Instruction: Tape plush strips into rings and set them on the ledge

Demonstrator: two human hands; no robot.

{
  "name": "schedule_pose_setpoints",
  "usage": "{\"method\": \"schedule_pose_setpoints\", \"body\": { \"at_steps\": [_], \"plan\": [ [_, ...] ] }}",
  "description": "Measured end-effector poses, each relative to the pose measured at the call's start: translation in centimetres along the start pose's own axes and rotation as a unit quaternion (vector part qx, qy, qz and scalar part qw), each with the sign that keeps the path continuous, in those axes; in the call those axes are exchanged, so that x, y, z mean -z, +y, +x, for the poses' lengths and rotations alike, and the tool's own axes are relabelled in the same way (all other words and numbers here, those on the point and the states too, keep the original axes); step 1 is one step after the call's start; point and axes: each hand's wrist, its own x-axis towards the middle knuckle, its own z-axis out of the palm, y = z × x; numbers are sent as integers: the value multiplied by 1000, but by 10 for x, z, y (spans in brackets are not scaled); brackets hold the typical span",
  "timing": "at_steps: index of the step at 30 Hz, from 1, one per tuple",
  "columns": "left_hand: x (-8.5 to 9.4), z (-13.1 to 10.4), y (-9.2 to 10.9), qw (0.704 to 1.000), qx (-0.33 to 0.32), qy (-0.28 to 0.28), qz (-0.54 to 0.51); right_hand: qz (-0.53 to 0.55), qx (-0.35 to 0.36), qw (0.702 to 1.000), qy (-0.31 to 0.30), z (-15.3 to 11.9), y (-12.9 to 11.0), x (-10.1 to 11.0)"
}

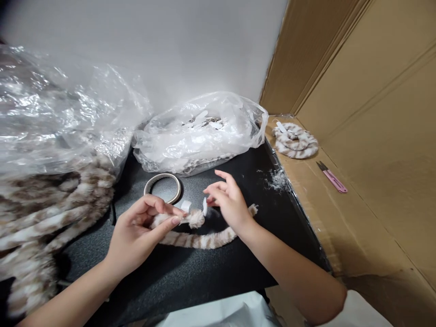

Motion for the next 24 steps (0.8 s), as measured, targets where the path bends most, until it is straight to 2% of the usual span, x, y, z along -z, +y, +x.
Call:
{"method": "schedule_pose_setpoints", "body": {
  "at_steps": [1,3,4,6,8,11,13,17,24],
  "plan": [
    [0,0,0,1000,-6,12,7,9,5,1000,-8,0,-4,2],
    [0,-1,0,999,-12,27,15,-34,70,995,-58,-4,-11,4],
    [0,-1,0,999,-14,32,14,-85,119,986,-86,-6,-14,3],
    [-1,-1,1,999,-18,44,8,-205,217,947,-121,-11,-16,1],
    [-2,0,1,998,-20,52,-4,-273,280,912,-127,-14,-16,-2],
    [-2,1,1,998,0,46,-32,-283,336,893,-99,-15,-12,-6],
    [-2,2,1,998,18,38,-53,-286,367,881,-84,-14,-10,-7],
    [-1,3,-2,995,46,24,-86,-291,408,860,-99,-14,-6,-6],
    [1,6,-3,994,36,-2,-100,-287,369,878,-107,-17,-7,-7]
  ]
}}
